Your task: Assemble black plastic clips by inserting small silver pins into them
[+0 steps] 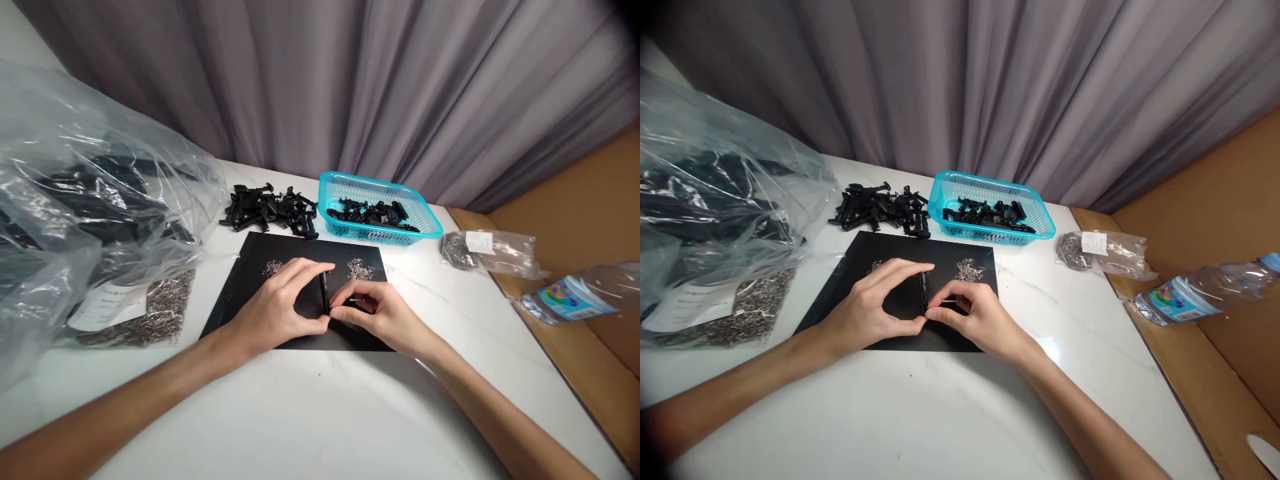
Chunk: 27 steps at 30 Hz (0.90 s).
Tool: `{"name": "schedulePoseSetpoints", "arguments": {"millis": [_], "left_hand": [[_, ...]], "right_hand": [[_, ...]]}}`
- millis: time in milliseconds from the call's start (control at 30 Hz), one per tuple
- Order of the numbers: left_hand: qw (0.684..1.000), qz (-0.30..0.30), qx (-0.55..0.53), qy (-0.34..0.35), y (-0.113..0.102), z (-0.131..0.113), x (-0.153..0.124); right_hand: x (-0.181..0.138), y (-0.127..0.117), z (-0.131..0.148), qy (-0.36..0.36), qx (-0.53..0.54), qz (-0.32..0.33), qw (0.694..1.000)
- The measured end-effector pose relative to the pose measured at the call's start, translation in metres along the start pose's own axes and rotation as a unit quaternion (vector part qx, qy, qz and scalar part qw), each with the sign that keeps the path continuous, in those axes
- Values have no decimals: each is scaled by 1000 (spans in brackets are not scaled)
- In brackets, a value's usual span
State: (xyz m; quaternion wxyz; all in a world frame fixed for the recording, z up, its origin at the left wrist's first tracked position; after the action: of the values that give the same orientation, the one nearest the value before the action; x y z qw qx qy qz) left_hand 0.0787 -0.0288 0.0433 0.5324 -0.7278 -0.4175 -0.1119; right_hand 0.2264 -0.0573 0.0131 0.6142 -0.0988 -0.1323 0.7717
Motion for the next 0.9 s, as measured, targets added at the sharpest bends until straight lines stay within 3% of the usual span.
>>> {"name": "schedulePoseSetpoints", "arguments": {"millis": [200,333,400,533,667,767,900], "left_hand": [[994,2,38,104,-3,-11,-4],[990,-5,59,125,-6,-11,-4],[993,6,45,107,-5,-7,-2],[1000,19,-23,-1,-4,11,3],[993,9,-98,-72,-5,22,6],[989,23,-110,-99,-4,26,7],[987,44,-111,-107,-3,30,7]], "right_hand": [[-5,12,1,-32,-32,-22,999],[-5,13,-4,-28,-47,-49,997],[-4,11,-6,-15,-35,-46,998],[-2,-2,5,-29,-56,-60,996],[-11,-28,28,-85,-140,-178,970],[-21,-32,39,-132,-175,-230,948],[-21,-26,24,-95,-13,-208,973]]}}
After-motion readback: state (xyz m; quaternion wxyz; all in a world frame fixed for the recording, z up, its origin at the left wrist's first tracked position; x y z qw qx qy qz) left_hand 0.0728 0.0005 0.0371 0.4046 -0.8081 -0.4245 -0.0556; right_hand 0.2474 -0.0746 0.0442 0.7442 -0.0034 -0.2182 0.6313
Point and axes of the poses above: each hand's wrist, its own x-axis towards the middle knuckle, its own y-axis out of the palm, z = x × y, the point moved 8 cm from there along x, towards the middle knuckle, and after that the axes turned 2 degrees about y, right-handed, at the moved point
